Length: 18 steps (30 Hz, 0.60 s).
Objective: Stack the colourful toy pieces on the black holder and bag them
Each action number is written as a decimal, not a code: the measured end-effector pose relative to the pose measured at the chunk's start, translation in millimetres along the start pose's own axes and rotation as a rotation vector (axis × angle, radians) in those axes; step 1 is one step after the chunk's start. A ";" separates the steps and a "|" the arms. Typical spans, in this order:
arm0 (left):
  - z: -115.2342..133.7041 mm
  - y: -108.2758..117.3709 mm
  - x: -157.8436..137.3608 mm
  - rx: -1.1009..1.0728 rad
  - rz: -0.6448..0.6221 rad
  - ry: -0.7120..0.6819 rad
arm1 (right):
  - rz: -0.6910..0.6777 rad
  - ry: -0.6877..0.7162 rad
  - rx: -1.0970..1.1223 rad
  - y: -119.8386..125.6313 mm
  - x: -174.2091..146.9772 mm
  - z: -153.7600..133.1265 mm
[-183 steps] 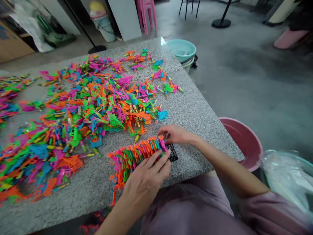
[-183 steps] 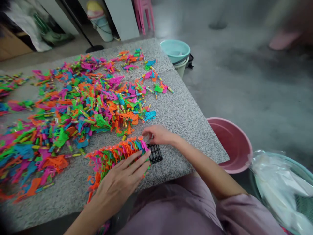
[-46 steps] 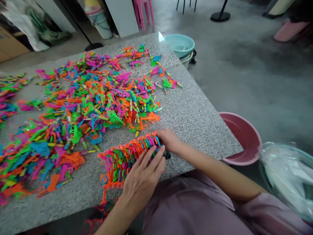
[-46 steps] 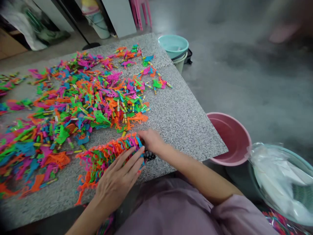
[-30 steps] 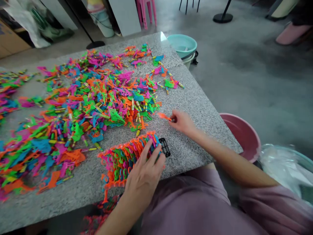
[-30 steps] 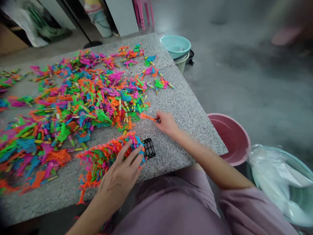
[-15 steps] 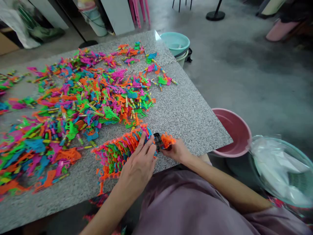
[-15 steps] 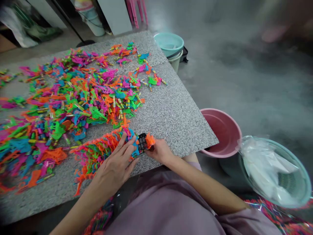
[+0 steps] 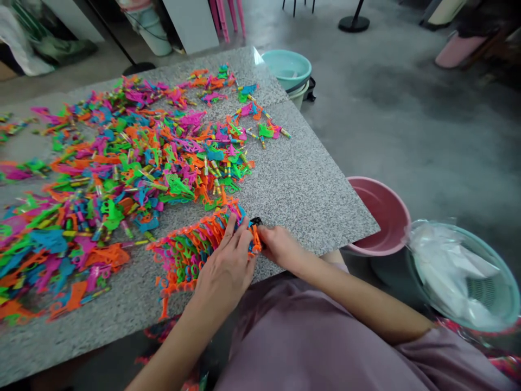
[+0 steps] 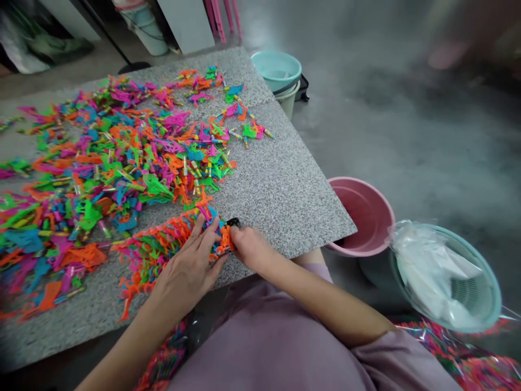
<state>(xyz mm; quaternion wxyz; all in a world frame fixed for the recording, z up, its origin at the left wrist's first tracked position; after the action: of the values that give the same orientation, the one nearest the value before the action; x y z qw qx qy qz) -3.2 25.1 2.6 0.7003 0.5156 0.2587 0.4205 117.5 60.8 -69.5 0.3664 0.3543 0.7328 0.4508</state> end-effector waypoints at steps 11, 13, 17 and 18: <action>6.2 -2.0 -0.1 0.084 0.059 -0.038 | -0.053 0.152 0.179 21.8 39.7 36.5; 3.8 -5.6 -0.5 0.089 0.055 -0.028 | 0.111 -0.009 0.121 47.9 84.3 57.5; -1.8 -10.0 -5.0 0.133 0.064 -0.047 | 0.299 -0.319 0.000 83.5 178.3 69.4; -3.0 -10.2 -6.6 0.141 0.068 -0.054 | 0.264 -0.327 -0.018 85.2 193.2 68.5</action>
<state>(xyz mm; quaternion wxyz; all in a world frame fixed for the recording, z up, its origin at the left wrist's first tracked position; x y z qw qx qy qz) -5.7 19.7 -8.5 0.6542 0.5835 0.2510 0.4106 99.4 281.7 -55.4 0.4212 0.5123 0.6069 0.4379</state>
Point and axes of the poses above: each hand's wrist, its own x-axis towards the middle knuckle, its own y-axis out of the back of the hand, z = x × y, the point moved 4 cm from there along x, towards the middle knuckle, and after that the axes turned 14 degrees about -x, right-handed, at the moved point
